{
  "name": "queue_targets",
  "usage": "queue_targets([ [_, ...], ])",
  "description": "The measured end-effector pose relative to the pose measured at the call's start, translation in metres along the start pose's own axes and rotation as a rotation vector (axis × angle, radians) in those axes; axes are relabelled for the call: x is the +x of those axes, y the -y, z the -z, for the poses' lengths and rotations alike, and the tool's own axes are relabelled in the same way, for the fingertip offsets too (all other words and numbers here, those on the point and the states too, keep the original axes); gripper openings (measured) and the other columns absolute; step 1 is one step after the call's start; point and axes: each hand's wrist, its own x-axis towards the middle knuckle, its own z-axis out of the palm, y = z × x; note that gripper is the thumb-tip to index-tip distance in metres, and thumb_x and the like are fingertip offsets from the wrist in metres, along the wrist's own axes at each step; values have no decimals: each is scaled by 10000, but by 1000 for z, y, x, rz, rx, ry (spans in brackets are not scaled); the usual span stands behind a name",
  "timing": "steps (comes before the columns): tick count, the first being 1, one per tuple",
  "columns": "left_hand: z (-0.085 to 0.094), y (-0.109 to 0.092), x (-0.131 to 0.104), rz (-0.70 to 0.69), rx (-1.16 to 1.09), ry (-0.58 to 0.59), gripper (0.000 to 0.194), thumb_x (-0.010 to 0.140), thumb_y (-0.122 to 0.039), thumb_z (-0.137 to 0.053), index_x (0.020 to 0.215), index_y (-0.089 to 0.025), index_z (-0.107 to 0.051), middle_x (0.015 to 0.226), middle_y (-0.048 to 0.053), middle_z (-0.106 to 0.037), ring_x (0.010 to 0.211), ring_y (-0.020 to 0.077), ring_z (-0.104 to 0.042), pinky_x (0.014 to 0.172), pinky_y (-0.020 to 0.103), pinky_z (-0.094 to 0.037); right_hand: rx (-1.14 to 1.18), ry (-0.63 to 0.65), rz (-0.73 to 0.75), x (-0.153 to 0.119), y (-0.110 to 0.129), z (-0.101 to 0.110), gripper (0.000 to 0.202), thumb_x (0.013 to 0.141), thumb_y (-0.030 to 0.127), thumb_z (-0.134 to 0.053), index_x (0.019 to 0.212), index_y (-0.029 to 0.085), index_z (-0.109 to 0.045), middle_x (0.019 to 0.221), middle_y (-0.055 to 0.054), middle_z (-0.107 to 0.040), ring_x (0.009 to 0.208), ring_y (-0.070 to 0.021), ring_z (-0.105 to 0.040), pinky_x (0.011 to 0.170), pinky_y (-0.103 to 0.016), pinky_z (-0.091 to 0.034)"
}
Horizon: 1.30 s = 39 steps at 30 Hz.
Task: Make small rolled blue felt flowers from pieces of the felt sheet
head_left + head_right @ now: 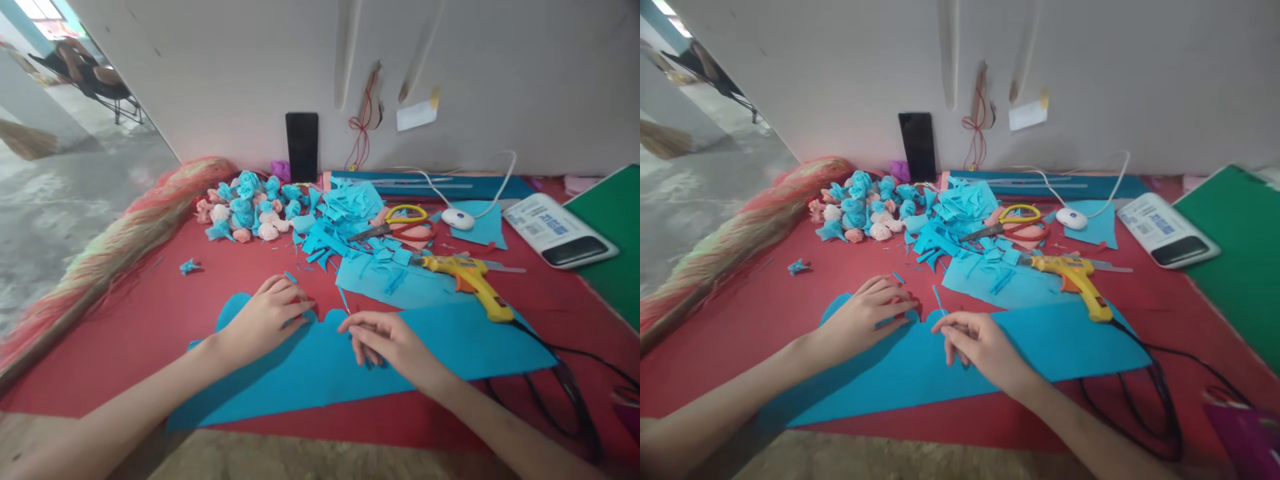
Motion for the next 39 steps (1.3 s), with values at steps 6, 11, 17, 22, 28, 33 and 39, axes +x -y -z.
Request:
queue_targets([
  [6, -4, 1, -5, 3, 29, -26, 158, 873, -233, -495, 925, -239, -644, 928, -7, -686, 945, 178, -568, 1004, 435, -302, 80, 44, -26, 2, -9, -1, 369, 897, 463, -484, 905, 101, -558, 581, 32, -519, 418, -51, -411, 412, -170, -341],
  [11, -5, 0, -6, -7, 27, -47, 166, 881, -221, -481, 873, -230, -646, 858, -20, -702, 870, 155, -597, 1017, 445, -285, 93, 61, -26, 2, -9, -1, 360, 903, 455, -486, 905, 103, -558, 583, 36, -515, 420, -49, -407, 410, -166, -334],
  [17, -5, -2, -4, 5, 24, -45, 209, 891, -209, -449, 820, -204, -645, 799, -6, -703, 822, 142, -611, 1054, 475, -250, 94, 69, -33, 3, -9, 0, 376, 902, 466, -478, 922, 99, -555, 595, 27, -530, 421, -51, -411, 412, -171, -333],
  [22, -2, -4, -3, 32, -1, -22, 222, 890, -181, -431, 820, -182, -642, 802, 14, -700, 809, 147, -619, 1087, 518, -193, 97, 83, -28, 3, -9, 0, 382, 893, 475, -484, 908, 100, -555, 597, 24, -533, 423, -52, -407, 411, -171, -330],
  [28, 2, 1, 0, 116, -132, 5, 140, 838, -144, -493, 783, -177, -618, 791, 9, -682, 776, 147, -629, 1089, 551, -190, 99, 82, -19, 3, -12, 0, 325, 887, 415, -485, 904, 98, -558, 587, 20, -537, 422, -53, -404, 404, -167, -318],
  [33, 20, -3, 6, 229, -313, -56, 52, 800, -200, -572, 769, -177, -607, 742, -7, -682, 680, 127, -637, 946, 438, -447, 68, 34, 49, -3, 4, 2, 270, 875, 320, -422, 921, 97, -567, 613, -15, -568, 432, -56, -389, 398, -169, -305],
  [39, 67, -35, 25, 217, -540, -151, 88, 825, -250, -559, 837, -186, -617, 763, -17, -669, 576, 73, -607, 516, 159, -508, -111, -98, 284, -30, 67, 7, 199, 887, 164, -430, 899, 208, -623, 567, 41, -507, 501, -48, -449, 461, -134, -342],
])
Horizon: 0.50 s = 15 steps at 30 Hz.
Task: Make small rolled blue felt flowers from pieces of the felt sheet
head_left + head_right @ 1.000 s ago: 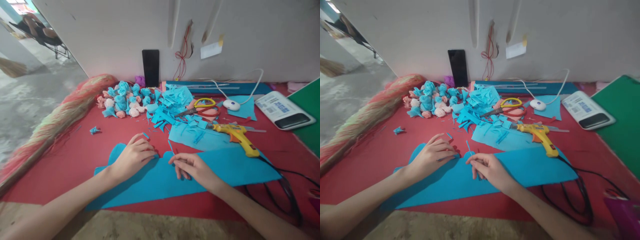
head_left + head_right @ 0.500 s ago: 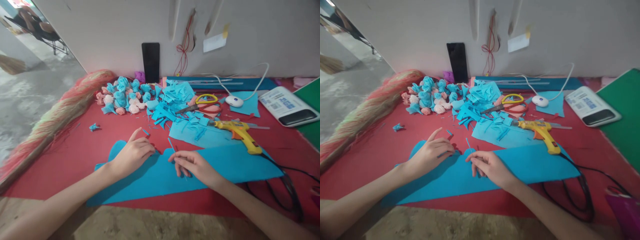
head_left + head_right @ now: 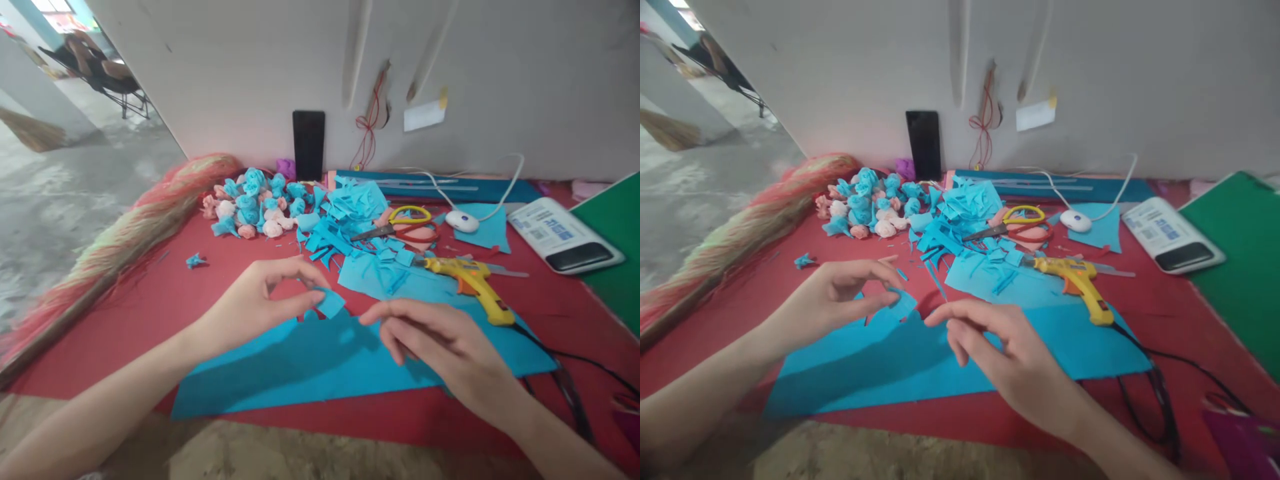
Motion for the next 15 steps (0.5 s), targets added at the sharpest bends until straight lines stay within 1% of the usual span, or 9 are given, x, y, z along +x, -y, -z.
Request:
queue_targets([
  [2, 5, -18, 6, -49, -170, -62, 48, 790, -224, -606, 820, -194, -627, 735, -33, -656, 633, 77, -611, 501, 135, -483, -149, -22, 167, -3, 21, 2, 235, 894, 122, -419, 937, 245, -614, 578, 55, -522, 506, -39, -490, 495, -113, -384],
  [3, 7, -27, 9, -76, -205, -88, 33, 777, -216, -622, 803, -199, -634, 703, -42, -648, 662, 82, -612, 512, 133, -477, -226, -31, 220, -5, 29, 3, 250, 899, 111, -416, 966, 263, -602, 590, 62, -533, 512, -36, -506, 515, -105, -401],
  [4, 9, -34, 12, -82, -225, -93, 30, 773, -212, -625, 797, -201, -641, 736, -43, -650, 670, 79, -607, 537, 143, -483, -292, -44, 252, -6, 35, 3, 262, 904, 107, -414, 997, 281, -587, 605, 68, -543, 522, -34, -520, 534, -98, -415],
  [5, 10, -40, 14, -63, -227, -72, 47, 781, -203, -617, 820, -210, -643, 790, -46, -657, 718, 81, -609, 592, 153, -492, -333, -53, 269, -7, 39, 3, 267, 905, 107, -416, 1019, 295, -568, 614, 75, -549, 526, -33, -528, 543, -93, -422],
  [7, 10, -50, 17, -104, -240, -83, 63, 790, -194, -610, 830, -229, -644, 822, -66, -654, 763, 73, -597, 674, 163, -484, -373, -65, 300, -8, 44, 4, 270, 900, 105, -415, 1036, 308, -530, 607, 85, -542, 503, -31, -524, 522, -85, -416],
  [10, 7, -56, 20, -176, -294, -111, 66, 798, -188, -606, 836, -234, -635, 816, -77, -639, 798, 70, -573, 765, 181, -456, -374, -45, 358, -8, 44, 5, 261, 880, 85, -412, 1015, 297, -484, 576, 94, -528, 456, -38, -500, 467, -80, -397],
  [13, 4, -57, 20, -218, -396, -109, 51, 805, -185, -601, 834, -218, -626, 795, -68, -618, 799, 71, -549, 771, 190, -443, -413, -42, 337, -10, 44, 5, 236, 877, 92, -421, 991, 294, -462, 589, 99, -546, 493, -52, -523, 504, -94, -422],
  [15, 3, -57, 20, -216, -462, -96, 44, 804, -181, -602, 829, -208, -627, 773, -63, -609, 772, 69, -545, 762, 195, -444, -470, -59, 301, -13, 44, 4, 211, 893, 149, -440, 1023, 315, -452, 624, 103, -569, 552, -65, -550, 542, -111, -440],
])
